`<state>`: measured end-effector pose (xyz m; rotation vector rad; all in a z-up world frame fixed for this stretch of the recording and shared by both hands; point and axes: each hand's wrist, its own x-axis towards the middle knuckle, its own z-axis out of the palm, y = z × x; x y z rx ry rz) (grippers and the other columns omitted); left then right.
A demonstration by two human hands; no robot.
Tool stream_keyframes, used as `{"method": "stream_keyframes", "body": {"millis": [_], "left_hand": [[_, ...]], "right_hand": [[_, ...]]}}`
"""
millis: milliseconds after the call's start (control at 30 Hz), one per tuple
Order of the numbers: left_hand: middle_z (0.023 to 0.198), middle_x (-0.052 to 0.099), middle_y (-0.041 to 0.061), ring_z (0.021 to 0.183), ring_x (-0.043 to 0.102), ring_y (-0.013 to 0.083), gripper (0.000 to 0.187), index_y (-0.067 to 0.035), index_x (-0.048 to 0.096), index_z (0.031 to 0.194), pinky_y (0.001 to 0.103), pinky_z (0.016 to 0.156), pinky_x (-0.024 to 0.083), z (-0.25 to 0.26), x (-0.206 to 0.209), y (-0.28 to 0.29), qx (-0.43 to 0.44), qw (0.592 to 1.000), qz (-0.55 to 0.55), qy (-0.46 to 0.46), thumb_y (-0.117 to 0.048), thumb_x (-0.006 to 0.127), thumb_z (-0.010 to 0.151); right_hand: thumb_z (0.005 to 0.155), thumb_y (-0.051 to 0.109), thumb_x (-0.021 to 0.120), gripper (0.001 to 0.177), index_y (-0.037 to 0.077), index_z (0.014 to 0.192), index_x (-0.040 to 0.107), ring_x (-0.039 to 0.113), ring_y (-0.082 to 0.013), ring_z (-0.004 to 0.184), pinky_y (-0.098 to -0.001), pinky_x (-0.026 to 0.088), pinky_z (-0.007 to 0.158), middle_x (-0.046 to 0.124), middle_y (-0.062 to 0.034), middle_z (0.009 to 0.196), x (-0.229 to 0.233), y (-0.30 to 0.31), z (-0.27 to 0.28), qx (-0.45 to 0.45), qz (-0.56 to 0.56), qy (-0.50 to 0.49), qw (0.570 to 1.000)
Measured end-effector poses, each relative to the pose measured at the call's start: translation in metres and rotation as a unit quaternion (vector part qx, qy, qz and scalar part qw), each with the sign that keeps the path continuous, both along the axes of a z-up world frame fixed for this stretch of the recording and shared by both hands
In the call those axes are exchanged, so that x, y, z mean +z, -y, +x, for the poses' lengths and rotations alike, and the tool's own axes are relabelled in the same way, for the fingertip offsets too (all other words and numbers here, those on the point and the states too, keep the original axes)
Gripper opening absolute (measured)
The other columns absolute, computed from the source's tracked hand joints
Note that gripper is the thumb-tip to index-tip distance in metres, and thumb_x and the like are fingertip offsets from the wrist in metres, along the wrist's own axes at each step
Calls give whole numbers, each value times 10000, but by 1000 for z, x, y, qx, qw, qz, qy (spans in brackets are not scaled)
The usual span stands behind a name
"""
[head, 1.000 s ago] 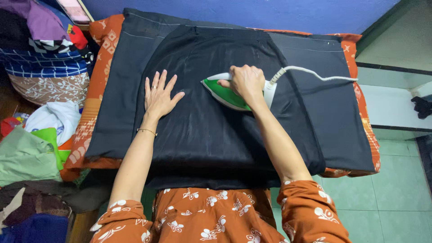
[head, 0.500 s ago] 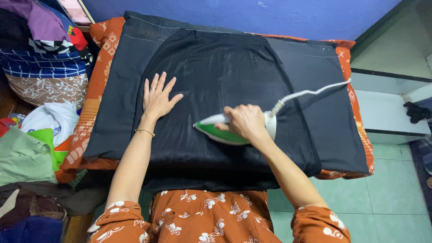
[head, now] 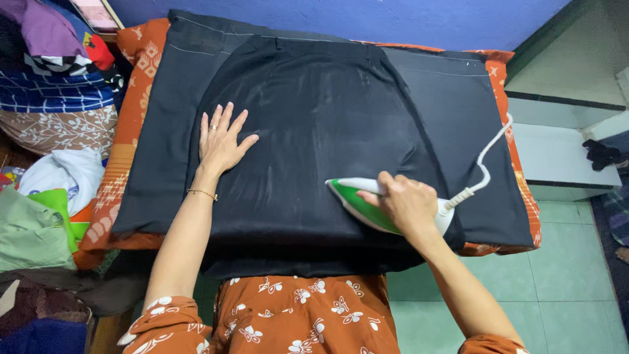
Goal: The person irons a black skirt by hand, smoothing the fabric and passing an iron over the garment multiple times across different sections.
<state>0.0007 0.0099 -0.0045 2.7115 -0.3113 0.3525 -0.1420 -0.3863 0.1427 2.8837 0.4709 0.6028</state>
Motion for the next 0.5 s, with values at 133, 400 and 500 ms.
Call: {"method": "stream_keyframes", "body": {"millis": [133, 400, 500], "left_hand": [[1646, 346, 176, 1552, 226, 350, 695, -191, 522, 1520, 550, 1254, 71, -1, -1, 1, 0, 1000, -1, 5, -613, 560, 969], [1640, 358, 208, 1544, 238, 378, 691, -155, 524, 1528, 563, 1249, 86, -4, 2, 2, -8, 1000, -4, 17, -577, 571, 984], [1640, 361, 206, 1544, 242, 379, 691, -156, 522, 1530, 565, 1250, 90, -3, 1, 3, -3, 1000, 3, 19, -576, 570, 983]], "right_hand": [[801, 749, 675, 598, 168, 707, 571, 655, -220, 488, -345, 477, 440, 595, -36, 549, -8, 23, 21, -25, -6, 32, 999], [802, 769, 688, 625, 157, 720, 591, 677, -262, 536, -370, 492, 469, 619, -52, 569, -22, 49, 88, -48, 2, 53, 997], [796, 782, 690, 626, 164, 730, 619, 675, -261, 516, -364, 483, 445, 632, -56, 572, -25, 53, 121, -57, -9, 62, 996]]}}
